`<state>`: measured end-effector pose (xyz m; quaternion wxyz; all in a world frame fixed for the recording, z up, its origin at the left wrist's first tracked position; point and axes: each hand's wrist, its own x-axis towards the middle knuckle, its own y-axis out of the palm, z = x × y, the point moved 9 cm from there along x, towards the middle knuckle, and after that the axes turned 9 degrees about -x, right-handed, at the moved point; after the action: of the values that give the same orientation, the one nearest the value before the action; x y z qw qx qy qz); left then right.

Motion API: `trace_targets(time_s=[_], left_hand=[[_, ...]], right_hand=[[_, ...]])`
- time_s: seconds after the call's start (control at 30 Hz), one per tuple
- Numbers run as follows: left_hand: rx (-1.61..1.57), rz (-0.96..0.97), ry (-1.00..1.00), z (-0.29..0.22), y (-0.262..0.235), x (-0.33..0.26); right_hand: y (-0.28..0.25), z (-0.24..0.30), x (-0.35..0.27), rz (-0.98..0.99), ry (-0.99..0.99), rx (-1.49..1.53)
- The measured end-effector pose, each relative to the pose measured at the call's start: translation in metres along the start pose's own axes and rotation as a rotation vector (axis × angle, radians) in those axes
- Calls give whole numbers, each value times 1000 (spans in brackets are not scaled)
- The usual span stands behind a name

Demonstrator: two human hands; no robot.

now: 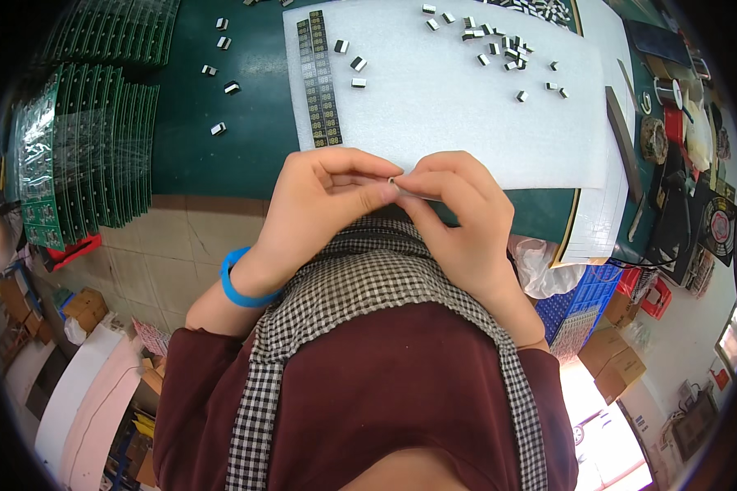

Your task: The person repeatedly picks small rectangular electronic components from a pile and places them onto a white foam sheet with pre-printed slots. They handle the components one at a time, aligning and inserting them into the designated positions. The task continues throughout the clip with the person methodically filling the slots on the sheet.

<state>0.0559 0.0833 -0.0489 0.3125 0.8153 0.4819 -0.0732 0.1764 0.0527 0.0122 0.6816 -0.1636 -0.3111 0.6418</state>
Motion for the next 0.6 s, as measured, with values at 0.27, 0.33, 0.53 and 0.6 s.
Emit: trace_targets(time_s=[0.27,0.33,0.53,0.6], left_hand=[[392,-166,356,-56,-42,-12],[838,-367,603,-82,-43,-25],[1586,-102,705,-50,15,-19],[1854,-124,977,-40,32,-21]], right_hand=[[18,-39,-5,71,361,629],[22,-48,-10,110,495,723],[28,-49,-9,195,592,690],[31,-51,-10,224,607,695]])
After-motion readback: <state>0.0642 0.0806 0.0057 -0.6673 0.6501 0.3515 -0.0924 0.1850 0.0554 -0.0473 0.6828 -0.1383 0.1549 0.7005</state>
